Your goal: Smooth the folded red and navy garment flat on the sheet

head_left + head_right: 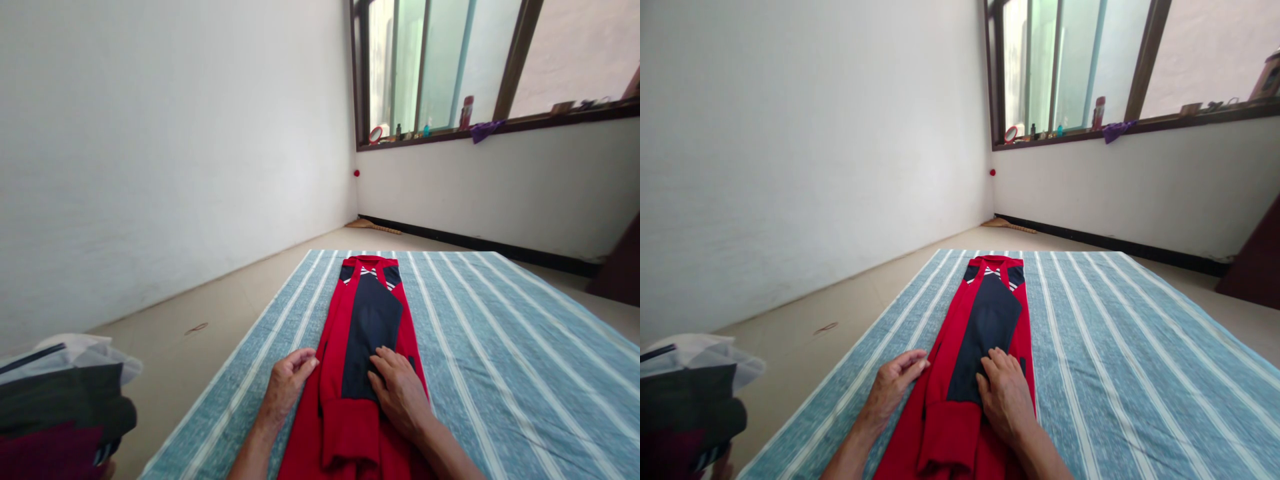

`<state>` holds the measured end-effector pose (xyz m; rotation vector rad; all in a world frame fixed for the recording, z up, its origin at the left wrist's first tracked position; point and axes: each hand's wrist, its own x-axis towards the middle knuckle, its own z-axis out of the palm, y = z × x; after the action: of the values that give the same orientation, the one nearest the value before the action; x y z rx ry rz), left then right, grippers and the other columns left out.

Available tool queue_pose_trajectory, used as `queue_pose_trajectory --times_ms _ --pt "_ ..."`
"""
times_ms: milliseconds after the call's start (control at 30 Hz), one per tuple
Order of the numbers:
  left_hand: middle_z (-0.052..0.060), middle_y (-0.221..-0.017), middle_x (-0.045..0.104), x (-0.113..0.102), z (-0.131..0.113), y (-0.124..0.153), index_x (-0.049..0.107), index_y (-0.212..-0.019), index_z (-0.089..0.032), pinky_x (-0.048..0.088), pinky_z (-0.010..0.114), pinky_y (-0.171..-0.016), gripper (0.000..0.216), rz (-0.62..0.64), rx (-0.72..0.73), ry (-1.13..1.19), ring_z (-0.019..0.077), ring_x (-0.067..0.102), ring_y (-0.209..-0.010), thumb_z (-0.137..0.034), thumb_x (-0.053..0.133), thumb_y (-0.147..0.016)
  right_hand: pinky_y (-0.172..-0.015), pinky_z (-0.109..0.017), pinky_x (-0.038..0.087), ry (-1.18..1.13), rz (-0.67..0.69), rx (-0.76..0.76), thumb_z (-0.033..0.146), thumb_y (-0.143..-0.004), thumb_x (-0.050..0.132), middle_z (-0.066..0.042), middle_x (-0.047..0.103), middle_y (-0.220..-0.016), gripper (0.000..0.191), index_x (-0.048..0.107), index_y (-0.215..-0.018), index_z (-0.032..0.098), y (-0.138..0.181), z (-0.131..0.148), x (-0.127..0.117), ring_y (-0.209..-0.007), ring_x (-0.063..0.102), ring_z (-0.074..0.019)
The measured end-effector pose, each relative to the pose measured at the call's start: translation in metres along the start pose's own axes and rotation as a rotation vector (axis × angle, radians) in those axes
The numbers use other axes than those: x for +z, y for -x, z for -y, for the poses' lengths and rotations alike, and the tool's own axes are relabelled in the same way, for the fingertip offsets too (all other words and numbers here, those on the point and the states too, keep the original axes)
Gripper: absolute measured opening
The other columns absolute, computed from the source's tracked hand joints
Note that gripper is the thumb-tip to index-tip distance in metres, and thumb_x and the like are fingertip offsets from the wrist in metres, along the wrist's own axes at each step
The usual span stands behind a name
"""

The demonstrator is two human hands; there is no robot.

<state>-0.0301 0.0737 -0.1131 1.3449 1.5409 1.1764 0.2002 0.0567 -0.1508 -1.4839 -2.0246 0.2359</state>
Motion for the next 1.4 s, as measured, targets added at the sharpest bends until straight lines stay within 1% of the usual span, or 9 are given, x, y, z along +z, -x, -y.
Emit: queue_pose_trajectory --times_ms 267,600,800,1033,1400 --pt "0.007 -0.086 0.074 0.000 0.003 -0.001 0.070 -0.091 -0.016 0.050 0.037 -0.087 0.037 0.012 0.025 -0.006 0.0266 0.068 -0.087 -0.041 0.066 -0.064 -0.102 -0.042 0.037 0.011 0.021 -0.001 0.023 -0.089 0.047 -0.009 0.058 -0.126 0.029 0.064 -0.112 0.020 0.000 0.000 0.000 -0.121 0.049 -0.0259" --pt "0.006 -0.088 0.074 0.001 0.003 0.000 0.071 -0.092 -0.017 0.050 0.036 -0.088 0.036 0.008 0.033 -0.023 0.0262 0.068 -0.088 -0.041 0.065 -0.065 -0.102 -0.041 0.037 -0.001 -0.002 -0.005 0.022 -0.088 0.048 -0.008 0.059 -0.125 0.027 0.065 -0.109 0.021 0.000 0.001 -0.001 -0.120 0.051 -0.0251" --pt "0.007 -0.089 0.074 0.000 0.007 -0.001 0.071 -0.092 -0.017 0.050 0.035 -0.087 0.035 0.019 0.057 -0.044 0.0257 0.068 -0.087 -0.040 0.064 -0.067 -0.103 -0.040 0.037 0.012 0.001 0.001 0.021 -0.088 0.049 -0.008 0.059 -0.125 0.027 0.065 -0.110 0.021 0.000 0.001 -0.001 -0.120 0.050 -0.0247" --pt "0.006 -0.089 0.073 0.000 0.011 -0.004 0.070 -0.091 -0.018 0.052 0.034 -0.083 0.030 0.018 0.140 -0.117 0.0258 0.068 -0.086 -0.038 0.063 -0.069 -0.103 -0.040 0.037 0.021 0.012 0.002 0.022 -0.088 0.049 -0.008 0.059 -0.126 0.027 0.064 -0.110 0.020 0.000 0.002 -0.002 -0.120 0.050 -0.0250" --pt "0.005 -0.088 0.074 -0.001 0.013 -0.004 0.070 -0.090 -0.018 0.053 0.033 -0.081 0.029 0.027 0.193 -0.170 0.0240 0.068 -0.085 -0.037 0.060 -0.071 -0.102 -0.041 0.037 0.017 0.015 -0.004 0.022 -0.088 0.050 -0.009 0.059 -0.125 0.027 0.064 -0.111 0.019 0.000 0.001 -0.002 -0.120 0.050 -0.0255"
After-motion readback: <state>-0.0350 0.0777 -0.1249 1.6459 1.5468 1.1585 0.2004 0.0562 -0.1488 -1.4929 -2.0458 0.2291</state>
